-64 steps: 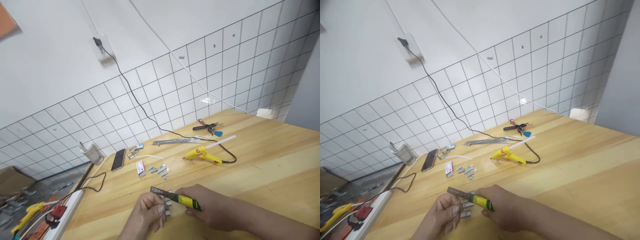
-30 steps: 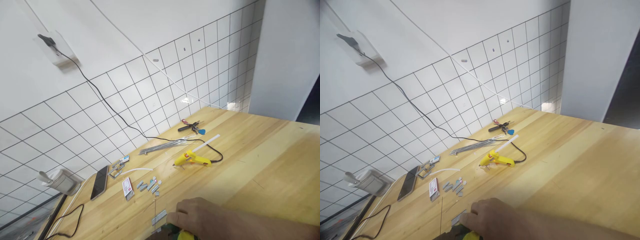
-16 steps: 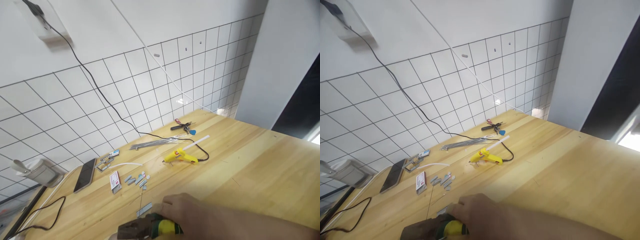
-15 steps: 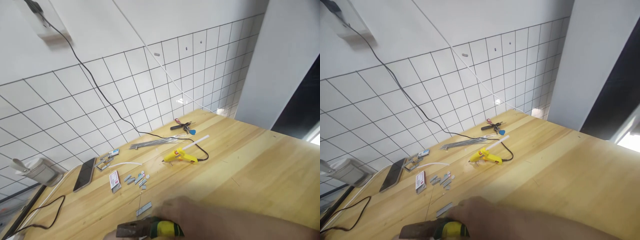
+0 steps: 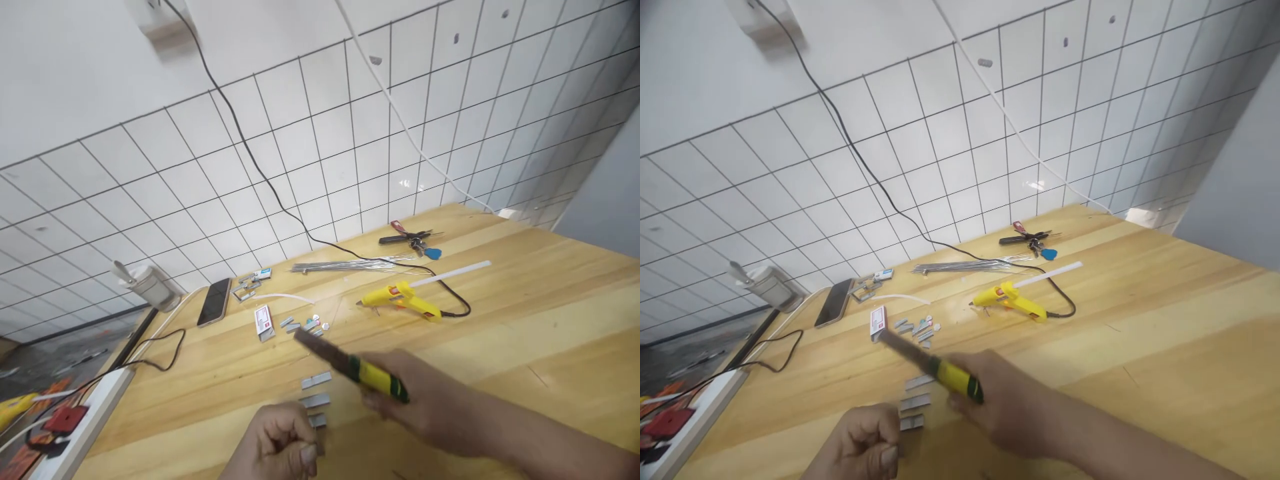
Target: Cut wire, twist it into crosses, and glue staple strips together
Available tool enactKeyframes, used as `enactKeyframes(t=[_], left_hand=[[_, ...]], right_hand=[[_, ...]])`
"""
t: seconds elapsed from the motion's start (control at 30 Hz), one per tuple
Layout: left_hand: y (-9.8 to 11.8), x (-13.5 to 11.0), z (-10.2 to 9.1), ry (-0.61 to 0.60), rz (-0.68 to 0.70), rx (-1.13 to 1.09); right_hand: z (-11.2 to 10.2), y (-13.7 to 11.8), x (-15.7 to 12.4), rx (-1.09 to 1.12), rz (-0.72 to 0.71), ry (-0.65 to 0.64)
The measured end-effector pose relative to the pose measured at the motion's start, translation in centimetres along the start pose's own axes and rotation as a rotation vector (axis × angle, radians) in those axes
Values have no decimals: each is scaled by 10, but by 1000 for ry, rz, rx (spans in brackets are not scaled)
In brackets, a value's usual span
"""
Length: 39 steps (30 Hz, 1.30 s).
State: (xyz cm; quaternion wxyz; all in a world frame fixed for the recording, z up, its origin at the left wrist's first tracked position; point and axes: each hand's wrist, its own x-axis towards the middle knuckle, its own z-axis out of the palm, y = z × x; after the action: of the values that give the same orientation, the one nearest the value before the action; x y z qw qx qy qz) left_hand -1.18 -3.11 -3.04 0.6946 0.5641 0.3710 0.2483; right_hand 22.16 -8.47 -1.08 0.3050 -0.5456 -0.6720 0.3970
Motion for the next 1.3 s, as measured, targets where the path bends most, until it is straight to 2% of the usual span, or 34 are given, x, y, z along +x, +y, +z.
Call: enactKeyframes(t=[0.07, 0.13, 0.2, 0.3, 0.4, 0.5, 0.67, 0.83, 1.03, 1.1, 1.2, 1.23, 1.3], left_hand=[[2, 4, -3, 59, -60, -80], [4, 9, -6, 171, -54, -249], [4, 13, -6, 222, -89, -387], [4, 12, -4, 141, -177, -470], [4, 8, 1, 30, -217, -490], [2, 5, 5, -46, -230, -518], [-6, 6, 4, -96, -254, -594], [-5, 4, 6, -64, -254, -567], [0, 6, 10, -91, -157, -599], [1, 9, 8, -19, -166, -645], [2, 14, 4, 154, -198, -751], [2, 15, 4, 197, -195, -774], [1, 15, 6, 237, -185, -796]], right_hand=[[-7, 1, 0, -54, -25, 42], [-9, 0, -1, -56, -54, -41], [-7, -4, -5, -50, -86, -178], [0, -11, -10, -67, -92, -368], [4, -15, -11, -48, -118, -460], [5, -16, -10, -17, -157, -488], [7, -12, -10, -47, -85, -514], [10, -8, -9, -95, -34, -511], [7, -15, -5, 57, -147, -543], [5, -17, -6, 42, -131, -583], [4, -16, -10, 30, -99, -633], [5, -14, -11, 35, -79, -607], [10, -10, -12, 56, -9, -467]])
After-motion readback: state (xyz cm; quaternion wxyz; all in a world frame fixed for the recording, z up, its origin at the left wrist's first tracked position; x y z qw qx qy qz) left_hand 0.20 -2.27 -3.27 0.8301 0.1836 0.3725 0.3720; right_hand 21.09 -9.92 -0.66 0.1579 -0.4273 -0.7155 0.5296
